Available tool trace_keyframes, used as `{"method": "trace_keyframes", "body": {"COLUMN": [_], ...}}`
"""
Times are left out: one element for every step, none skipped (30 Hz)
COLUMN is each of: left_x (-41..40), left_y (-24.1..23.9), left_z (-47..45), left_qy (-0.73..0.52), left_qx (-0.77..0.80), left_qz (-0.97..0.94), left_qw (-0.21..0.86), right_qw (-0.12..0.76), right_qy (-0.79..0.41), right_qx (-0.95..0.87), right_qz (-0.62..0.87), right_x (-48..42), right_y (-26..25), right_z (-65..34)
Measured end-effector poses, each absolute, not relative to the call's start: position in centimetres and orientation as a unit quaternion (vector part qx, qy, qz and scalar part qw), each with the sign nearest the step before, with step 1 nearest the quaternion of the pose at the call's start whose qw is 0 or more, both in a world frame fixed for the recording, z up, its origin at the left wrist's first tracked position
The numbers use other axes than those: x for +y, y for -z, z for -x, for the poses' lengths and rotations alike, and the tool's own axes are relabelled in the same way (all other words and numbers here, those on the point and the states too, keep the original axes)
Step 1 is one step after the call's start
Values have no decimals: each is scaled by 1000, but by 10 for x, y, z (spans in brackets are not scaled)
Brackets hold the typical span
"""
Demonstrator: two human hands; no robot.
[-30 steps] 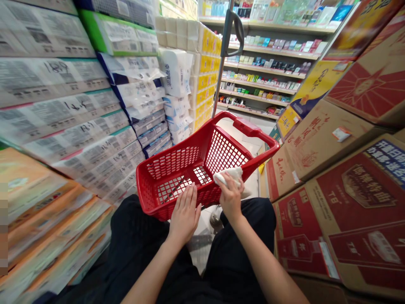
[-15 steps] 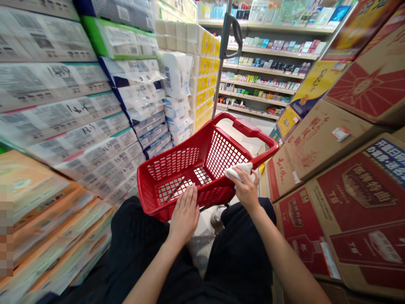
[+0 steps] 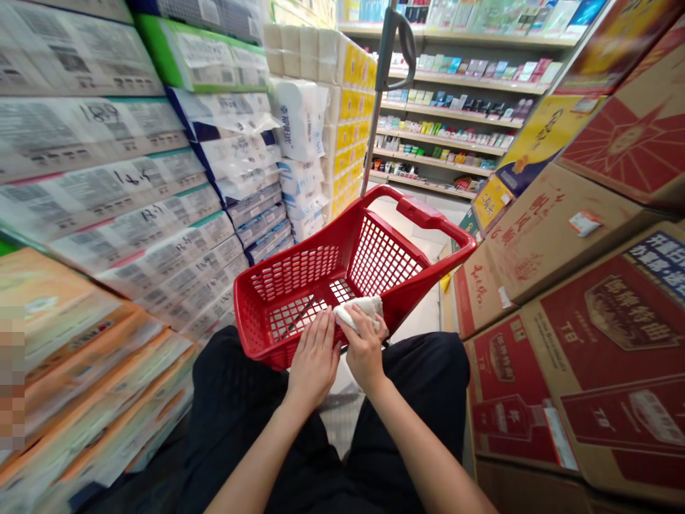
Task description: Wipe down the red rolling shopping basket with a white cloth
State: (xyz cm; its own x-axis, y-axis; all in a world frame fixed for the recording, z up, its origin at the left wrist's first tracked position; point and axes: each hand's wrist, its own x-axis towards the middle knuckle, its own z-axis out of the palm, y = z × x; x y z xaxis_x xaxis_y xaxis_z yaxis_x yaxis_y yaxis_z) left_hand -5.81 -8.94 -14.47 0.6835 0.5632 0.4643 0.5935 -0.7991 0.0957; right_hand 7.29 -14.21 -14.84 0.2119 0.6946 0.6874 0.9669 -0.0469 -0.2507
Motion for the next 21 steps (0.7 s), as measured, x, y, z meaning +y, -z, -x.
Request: {"method": "trace_keyframes", "body": {"left_x": [-89,-89,-89,-89,-89,-89,-89,-88,-88,-88,-89,-89,-89,-89,-89,-89,-89,-89,-89,-89,-88], "left_y": [144,144,143,143,143,142,142,142,142,142,142,142,141,140,139,138,137,136,136,135,135], "left_z": [58,58,58,58,58,58,57,57,57,57,57,57,57,57,58,58,59,59,60,60,61], "left_qy": [240,239,237,237,237,239,241,243,246,249,251,252,252,252,251,250,251,252,252,251,251], "left_qx": [-315,-315,-316,-317,-318,-319,-319,-319,-319,-319,-320,-321,-322,-323,-322,-321,-318,-316,-313,-312,-311], "left_qz": [918,918,918,918,917,917,916,916,915,914,913,913,912,912,913,914,914,915,916,916,917], "left_qw": [32,32,32,31,30,29,27,25,23,21,20,19,17,15,12,7,1,-4,-8,-11,-12], "right_qw": [345,340,332,321,310,299,290,280,271,262,253,247,245,250,260,273,287,300,308,313,318], "right_qy": [194,195,199,205,212,220,230,240,250,259,265,270,274,277,281,283,283,280,272,260,247], "right_qx": [-603,-612,-624,-635,-642,-644,-640,-632,-622,-611,-599,-590,-581,-570,-556,-542,-530,-523,-524,-534,-550], "right_qz": [693,686,679,672,668,669,674,682,691,701,711,720,726,732,737,742,746,748,746,741,732], "right_x": [-142,-142,-143,-144,-146,-148,-151,-154,-158,-161,-165,-167,-169,-169,-169,-167,-164,-161,-158,-155,-152], "right_y": [149,149,148,145,142,137,132,126,119,112,106,100,96,94,94,95,98,103,109,115,122], "right_z": [-70,-72,-78,-87,-99,-113,-128,-144,-159,-174,-186,-197,-204,-207,-207,-203,-196,-185,-171,-156,-139]}}
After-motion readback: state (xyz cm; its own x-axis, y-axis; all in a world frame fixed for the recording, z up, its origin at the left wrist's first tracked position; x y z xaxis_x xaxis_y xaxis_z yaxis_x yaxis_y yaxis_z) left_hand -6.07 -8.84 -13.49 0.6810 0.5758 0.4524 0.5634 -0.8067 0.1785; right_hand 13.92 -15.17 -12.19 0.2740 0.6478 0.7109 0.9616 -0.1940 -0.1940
